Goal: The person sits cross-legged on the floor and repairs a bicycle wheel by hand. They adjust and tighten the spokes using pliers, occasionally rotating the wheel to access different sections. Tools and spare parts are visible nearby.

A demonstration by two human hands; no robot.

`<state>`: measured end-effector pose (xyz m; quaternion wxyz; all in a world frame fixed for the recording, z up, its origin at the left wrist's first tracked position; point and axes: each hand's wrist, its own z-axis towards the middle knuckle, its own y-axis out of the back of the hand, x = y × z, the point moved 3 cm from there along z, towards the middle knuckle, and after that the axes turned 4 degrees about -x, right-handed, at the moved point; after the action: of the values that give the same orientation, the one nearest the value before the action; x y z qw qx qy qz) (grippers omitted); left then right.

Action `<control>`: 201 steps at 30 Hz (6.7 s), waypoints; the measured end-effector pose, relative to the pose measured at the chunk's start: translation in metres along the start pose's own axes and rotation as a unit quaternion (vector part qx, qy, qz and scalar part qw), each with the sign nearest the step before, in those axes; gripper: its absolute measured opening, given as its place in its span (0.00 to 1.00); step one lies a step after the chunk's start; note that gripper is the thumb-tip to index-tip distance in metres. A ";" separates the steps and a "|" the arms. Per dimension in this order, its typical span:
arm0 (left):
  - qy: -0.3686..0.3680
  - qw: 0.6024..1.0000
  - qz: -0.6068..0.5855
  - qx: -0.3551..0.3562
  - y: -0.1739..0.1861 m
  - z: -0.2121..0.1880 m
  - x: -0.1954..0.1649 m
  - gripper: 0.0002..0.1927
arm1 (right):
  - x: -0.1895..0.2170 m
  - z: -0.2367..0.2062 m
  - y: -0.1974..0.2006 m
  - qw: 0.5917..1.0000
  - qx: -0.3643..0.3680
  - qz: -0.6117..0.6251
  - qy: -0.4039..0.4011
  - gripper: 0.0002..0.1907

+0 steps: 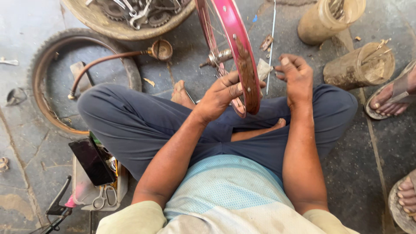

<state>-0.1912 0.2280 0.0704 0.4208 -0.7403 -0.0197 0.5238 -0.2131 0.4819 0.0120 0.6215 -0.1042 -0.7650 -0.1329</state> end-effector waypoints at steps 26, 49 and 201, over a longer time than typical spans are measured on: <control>-0.073 0.997 0.002 -0.025 -0.018 -0.012 -0.015 0.31 | 0.012 0.006 -0.007 0.969 0.009 -0.239 0.062 0.21; -0.234 0.905 0.338 -0.112 0.110 0.071 0.096 0.24 | -0.055 0.105 0.017 0.745 -0.022 -0.667 0.012 0.20; -0.085 0.655 0.719 -0.216 0.058 0.049 0.031 0.20 | -0.053 -0.022 -0.081 0.906 0.280 -0.237 -0.211 0.15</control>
<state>-0.2399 0.2347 0.0046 -0.2628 -0.5453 0.3704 0.7045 -0.2084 0.3991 -0.0422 0.3997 0.2329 -0.8860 -0.0317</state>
